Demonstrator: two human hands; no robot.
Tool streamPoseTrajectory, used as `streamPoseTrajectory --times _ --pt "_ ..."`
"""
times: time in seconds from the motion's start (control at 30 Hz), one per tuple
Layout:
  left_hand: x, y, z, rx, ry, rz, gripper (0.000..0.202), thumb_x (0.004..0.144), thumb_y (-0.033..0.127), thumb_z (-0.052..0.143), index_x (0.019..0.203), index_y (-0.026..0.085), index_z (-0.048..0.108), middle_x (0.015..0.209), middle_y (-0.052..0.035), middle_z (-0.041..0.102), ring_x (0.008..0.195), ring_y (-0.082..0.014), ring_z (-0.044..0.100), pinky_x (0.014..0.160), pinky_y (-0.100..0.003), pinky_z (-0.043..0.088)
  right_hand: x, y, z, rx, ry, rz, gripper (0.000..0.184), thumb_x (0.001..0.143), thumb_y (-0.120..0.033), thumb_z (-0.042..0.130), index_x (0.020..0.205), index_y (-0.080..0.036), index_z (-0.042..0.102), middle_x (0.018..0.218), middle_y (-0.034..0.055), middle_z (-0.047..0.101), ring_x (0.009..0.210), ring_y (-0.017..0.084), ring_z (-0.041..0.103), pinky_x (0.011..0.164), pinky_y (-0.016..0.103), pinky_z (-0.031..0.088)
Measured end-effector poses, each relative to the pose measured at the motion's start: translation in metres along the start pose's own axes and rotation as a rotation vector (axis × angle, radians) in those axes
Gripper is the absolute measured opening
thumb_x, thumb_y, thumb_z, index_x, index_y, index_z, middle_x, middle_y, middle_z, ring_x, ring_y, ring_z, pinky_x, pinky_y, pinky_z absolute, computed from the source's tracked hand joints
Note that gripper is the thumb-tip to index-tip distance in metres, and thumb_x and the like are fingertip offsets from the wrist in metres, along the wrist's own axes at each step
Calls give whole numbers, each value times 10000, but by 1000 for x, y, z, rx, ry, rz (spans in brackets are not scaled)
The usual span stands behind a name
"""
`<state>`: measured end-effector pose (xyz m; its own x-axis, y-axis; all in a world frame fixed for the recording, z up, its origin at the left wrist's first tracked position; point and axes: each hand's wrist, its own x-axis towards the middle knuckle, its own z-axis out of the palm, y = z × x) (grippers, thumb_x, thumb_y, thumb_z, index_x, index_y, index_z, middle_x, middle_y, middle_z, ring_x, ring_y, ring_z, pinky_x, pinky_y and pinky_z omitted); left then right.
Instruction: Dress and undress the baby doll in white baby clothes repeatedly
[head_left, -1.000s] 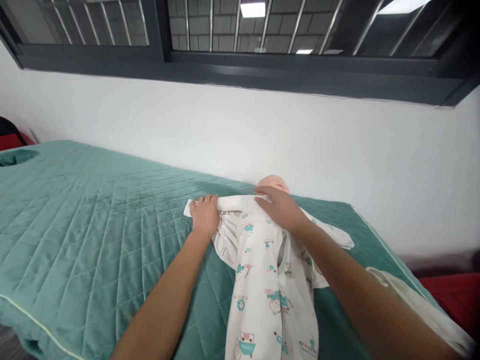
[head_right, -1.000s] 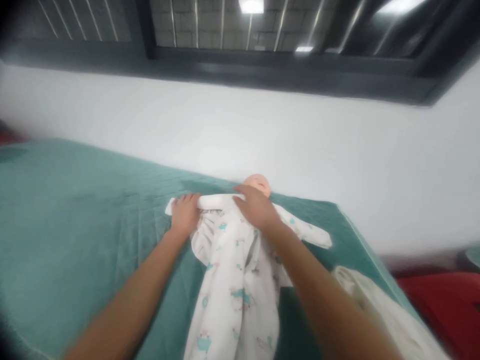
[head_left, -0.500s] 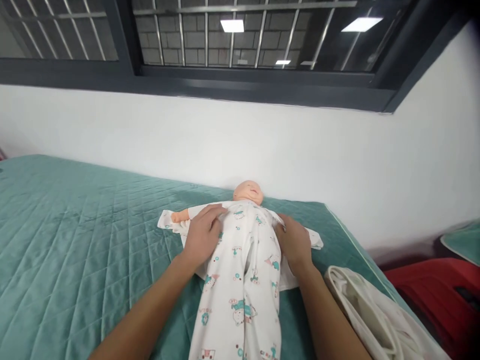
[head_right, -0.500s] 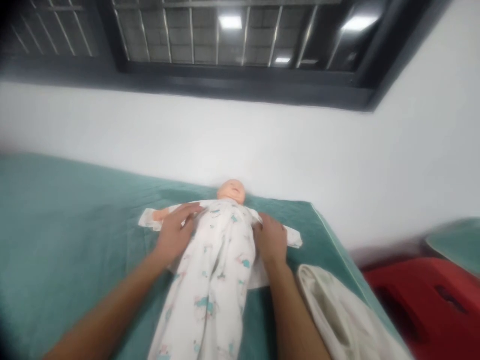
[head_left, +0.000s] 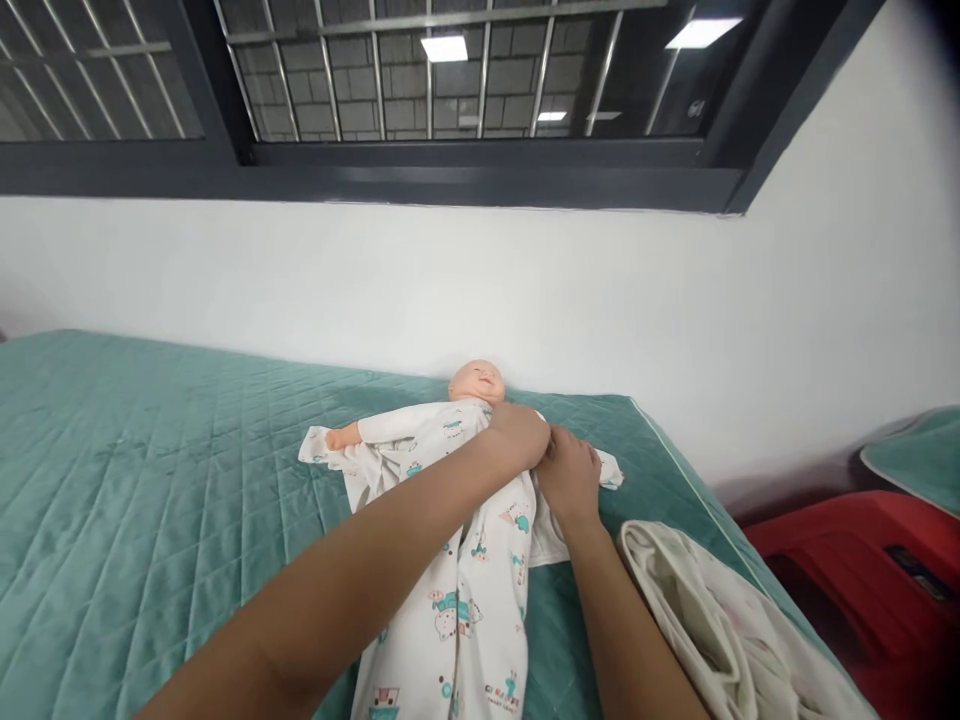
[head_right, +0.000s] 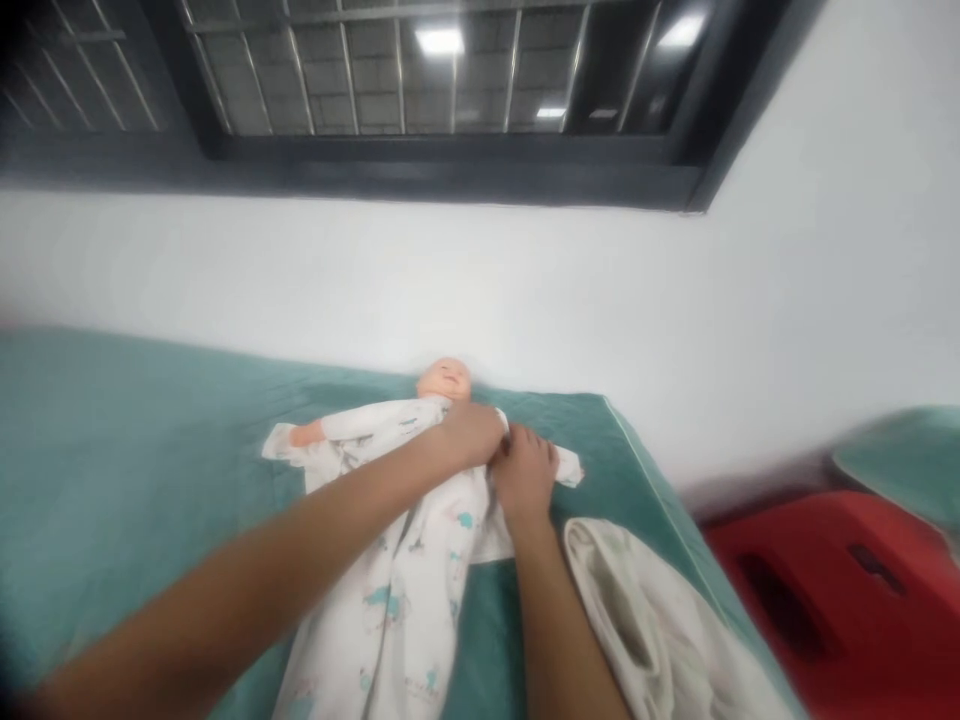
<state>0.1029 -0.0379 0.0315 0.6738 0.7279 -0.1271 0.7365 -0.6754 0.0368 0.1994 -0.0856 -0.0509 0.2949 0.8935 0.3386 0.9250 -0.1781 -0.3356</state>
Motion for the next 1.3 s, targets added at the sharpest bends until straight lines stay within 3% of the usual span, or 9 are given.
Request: streamPoseTrajectory --times 0.1,0.23,0.3,0.6,0.8,0.97,1.17,1.3 --pt "13 5 9 19 -26 -21 260 827 141 595 1061 135 709 1171 -183 673 1057 -304 643 884 -416 499 -1 -2 -2 -32 -14 -12 227 918 -214 403 1044 -188 590 1073 117 693 1084 288 580 980 390 316" --pt "22 13 20 69 -15 -58 381 858 144 550 1228 111 637 1322 -238 578 1206 -380 545 990 -591 398 -1 -2 -5 -45 -42 -34 214 914 -209 419 1059 -176 574 1007 122 704 1056 287 602 937 367 337" --pt "24 17 22 89 -11 -65 403 874 146 521 1263 94 612 1346 -253 554 1229 -396 520 1003 -630 362 0 -1 -6 -55 -48 -40 211 909 -213 437 1066 -170 570 1006 121 706 1045 285 610 916 357 347" --pt "19 -2 5 122 -41 5 329 866 184 541 1168 166 669 1265 -159 640 1162 -343 580 933 -491 478 5 13 -5 23 -11 131 351 962 -234 333 1221 -187 565 977 114 732 920 250 677 725 304 397" --pt "30 -3 15 121 -120 113 238 815 227 609 1032 203 703 1130 -96 710 1032 -250 657 894 -348 519 8 12 0 -42 -44 171 320 953 -275 406 1150 -149 625 1043 140 727 1009 269 661 813 320 392" --pt "42 -1 25 137 -122 128 313 787 251 633 1082 158 679 1143 -129 701 1030 -277 658 913 -398 516 9 10 0 -67 -57 204 299 948 -305 423 959 -135 669 1006 179 720 1005 303 656 831 351 380" --pt "45 -3 30 160 -84 102 271 843 230 585 1088 163 678 1177 -136 690 1074 -280 642 926 -409 497 11 16 6 -16 -66 222 323 968 -313 382 973 -144 658 902 171 728 921 292 675 797 346 369" --pt "42 -5 25 184 -47 93 311 854 198 567 1151 156 648 1244 -143 655 1134 -294 608 930 -423 493 11 21 9 59 -42 217 335 989 -324 356 1068 -143 626 955 160 726 912 269 668 747 318 360"
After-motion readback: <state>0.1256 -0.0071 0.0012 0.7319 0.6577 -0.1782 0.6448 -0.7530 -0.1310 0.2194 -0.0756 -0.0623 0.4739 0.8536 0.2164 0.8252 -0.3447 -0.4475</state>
